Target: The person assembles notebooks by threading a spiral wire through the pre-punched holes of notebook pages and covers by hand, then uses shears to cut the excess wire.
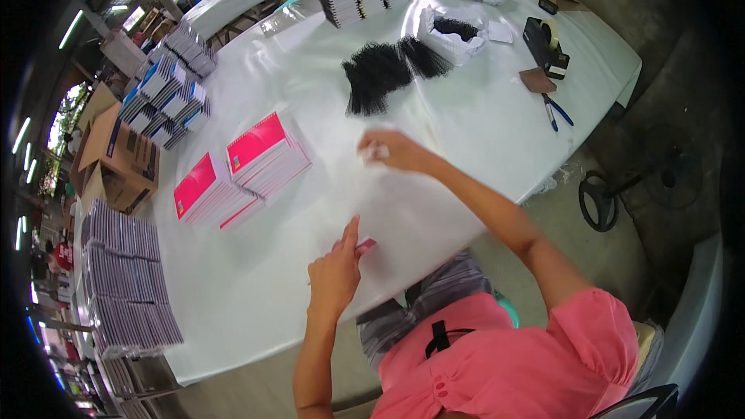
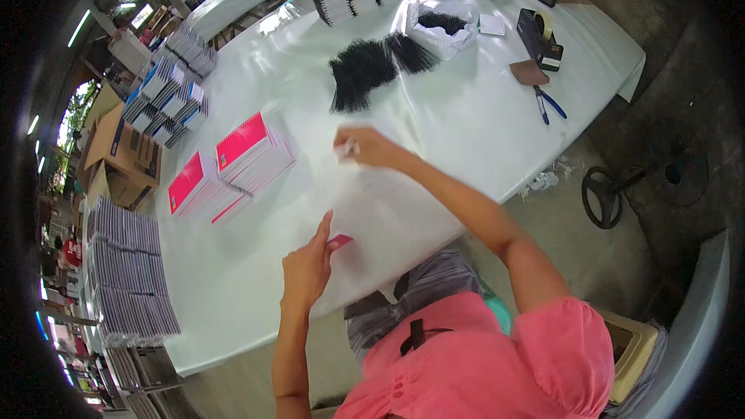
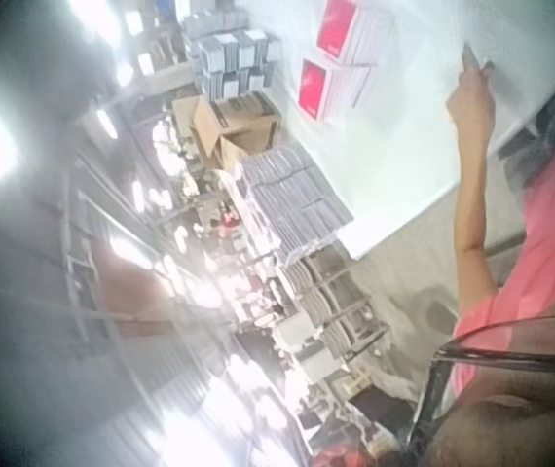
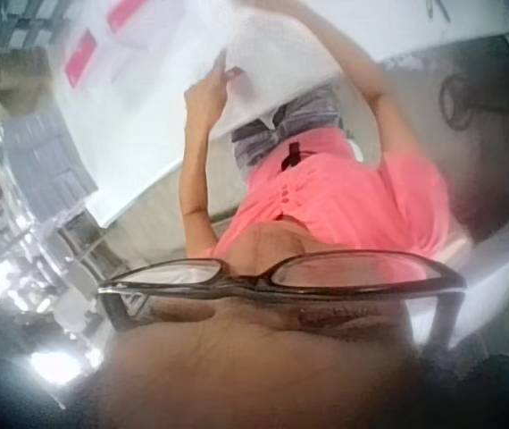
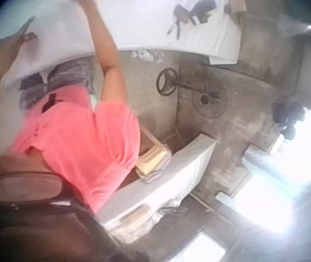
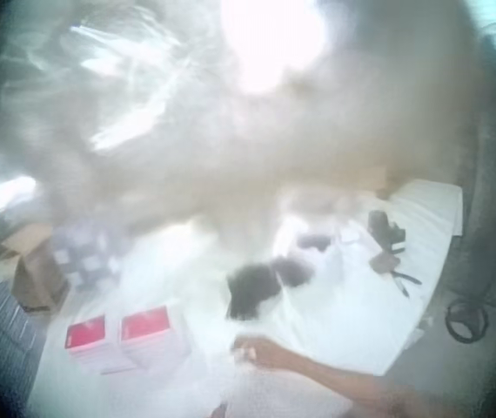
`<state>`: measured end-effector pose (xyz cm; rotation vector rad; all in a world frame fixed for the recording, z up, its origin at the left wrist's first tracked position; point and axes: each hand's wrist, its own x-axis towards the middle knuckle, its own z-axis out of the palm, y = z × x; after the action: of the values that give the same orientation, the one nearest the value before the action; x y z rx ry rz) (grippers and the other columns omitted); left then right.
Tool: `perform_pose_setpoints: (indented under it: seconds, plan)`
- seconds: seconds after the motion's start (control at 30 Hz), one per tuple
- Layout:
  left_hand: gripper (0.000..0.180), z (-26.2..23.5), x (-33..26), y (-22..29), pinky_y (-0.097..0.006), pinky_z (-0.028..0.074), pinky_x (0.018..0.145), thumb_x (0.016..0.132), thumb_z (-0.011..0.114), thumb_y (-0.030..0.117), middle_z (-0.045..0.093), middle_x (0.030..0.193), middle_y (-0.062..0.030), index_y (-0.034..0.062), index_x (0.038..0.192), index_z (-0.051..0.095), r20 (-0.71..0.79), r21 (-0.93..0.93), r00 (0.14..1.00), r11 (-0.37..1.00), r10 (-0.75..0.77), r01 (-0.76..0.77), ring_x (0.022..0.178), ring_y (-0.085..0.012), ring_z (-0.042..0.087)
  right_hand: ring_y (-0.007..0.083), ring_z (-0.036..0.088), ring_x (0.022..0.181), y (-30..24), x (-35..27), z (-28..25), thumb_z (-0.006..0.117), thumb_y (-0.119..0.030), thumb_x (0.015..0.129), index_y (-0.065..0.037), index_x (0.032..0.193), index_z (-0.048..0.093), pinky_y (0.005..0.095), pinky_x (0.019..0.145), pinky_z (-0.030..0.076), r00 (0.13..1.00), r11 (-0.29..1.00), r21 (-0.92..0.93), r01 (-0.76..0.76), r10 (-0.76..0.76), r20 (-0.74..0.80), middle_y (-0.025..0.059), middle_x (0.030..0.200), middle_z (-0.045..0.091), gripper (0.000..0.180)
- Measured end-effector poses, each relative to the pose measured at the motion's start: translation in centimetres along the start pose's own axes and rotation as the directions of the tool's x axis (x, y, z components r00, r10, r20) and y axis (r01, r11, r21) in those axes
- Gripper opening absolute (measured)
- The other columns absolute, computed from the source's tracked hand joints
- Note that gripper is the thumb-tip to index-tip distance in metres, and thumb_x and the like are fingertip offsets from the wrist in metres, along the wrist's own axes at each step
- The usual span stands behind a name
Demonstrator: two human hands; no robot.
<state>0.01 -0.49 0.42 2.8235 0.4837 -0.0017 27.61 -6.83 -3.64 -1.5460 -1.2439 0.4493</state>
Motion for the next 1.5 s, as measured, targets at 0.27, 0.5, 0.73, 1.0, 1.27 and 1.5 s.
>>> perform_pose_setpoints:
  seconds: [0.27,0.5,0.73,1.0,1.27,1.5]
  plan:
    - [0.057,-1.0,1.2,0.2,-0.046,0.050,0.056,0.095,0.055,0.028,0.069,0.099,-0.0152,0.0201,0.148,0.034,0.005,0.017,1.000,1.000,0.009,-0.009,0.070,-0.0346,0.067,0.0468,0.027,0.137,5.6,19.9,-4.6,0.072,-0.044,0.079,-0.011,0.142,0.044,0.0713,0.107,0.014,0.841,0.193,-0.820,-0.539,0.060,-0.538,0.0212,0.150,0.034,0.077]
    - [0.065,-1.0,0.8,-0.4,-0.041,0.048,0.052,0.092,0.060,0.019,0.068,0.106,-0.0095,0.0177,0.150,0.031,0.034,-0.008,0.999,1.000,0.001,0.000,0.061,-0.0311,0.063,0.0474,0.027,0.138,8.9,16.3,-5.1,0.065,-0.023,0.082,0.001,0.141,0.037,0.0726,0.103,0.022,0.876,0.240,-0.847,-0.473,0.226,-0.425,0.0253,0.150,0.030,0.069]
    - [0.063,-0.9,1.6,-0.5,-0.041,0.047,0.052,0.092,0.060,0.020,0.069,0.104,-0.0107,0.0154,0.149,0.034,-0.018,-0.034,0.997,0.997,0.074,-0.075,0.060,-0.0313,0.063,0.0411,0.051,0.121,10.2,13.6,-6.5,0.065,-0.014,0.080,-0.001,0.110,0.060,0.0654,0.104,0.027,0.911,0.286,-0.926,-0.245,-0.259,-0.321,0.0221,0.123,0.060,0.033]
    - [0.056,-0.9,1.8,-0.8,-0.043,0.047,0.048,0.095,0.056,0.028,0.069,0.104,-0.0119,0.0141,0.146,0.037,-0.026,-0.029,0.997,0.997,0.077,-0.078,0.057,-0.0323,0.064,0.0317,0.062,0.099,5.9,13.1,-9.5,0.060,-0.013,0.082,-0.011,0.089,0.069,0.0477,0.089,0.045,0.943,0.623,-0.758,-0.195,-0.095,-0.320,0.0129,0.099,0.068,0.012]
    - [0.058,-1.6,2.6,-1.9,-0.048,0.048,0.058,0.096,0.054,0.027,0.070,0.096,-0.0128,0.0193,0.149,0.033,0.052,-0.050,0.998,0.998,0.037,-0.035,0.066,-0.0372,0.064,0.0239,0.056,0.073,-4.9,5.0,-6.7,0.063,0.007,0.081,-0.004,0.102,0.070,0.0341,0.065,0.046,0.962,0.890,-0.384,0.247,-0.272,-0.010,0.0111,0.081,0.060,0.024]
    - [0.053,-1.3,2.8,-2.2,-0.048,0.047,0.058,0.098,0.051,0.030,0.070,0.094,-0.0121,0.0162,0.147,0.036,0.021,-0.046,0.997,0.997,0.070,-0.069,0.066,-0.0380,0.064,0.0180,0.057,0.080,-8.0,-2.1,-1.7,0.067,0.012,0.078,-0.009,0.104,0.073,0.0321,0.070,0.048,0.982,0.980,-0.071,0.188,-0.186,0.031,0.0035,0.086,0.061,0.034]
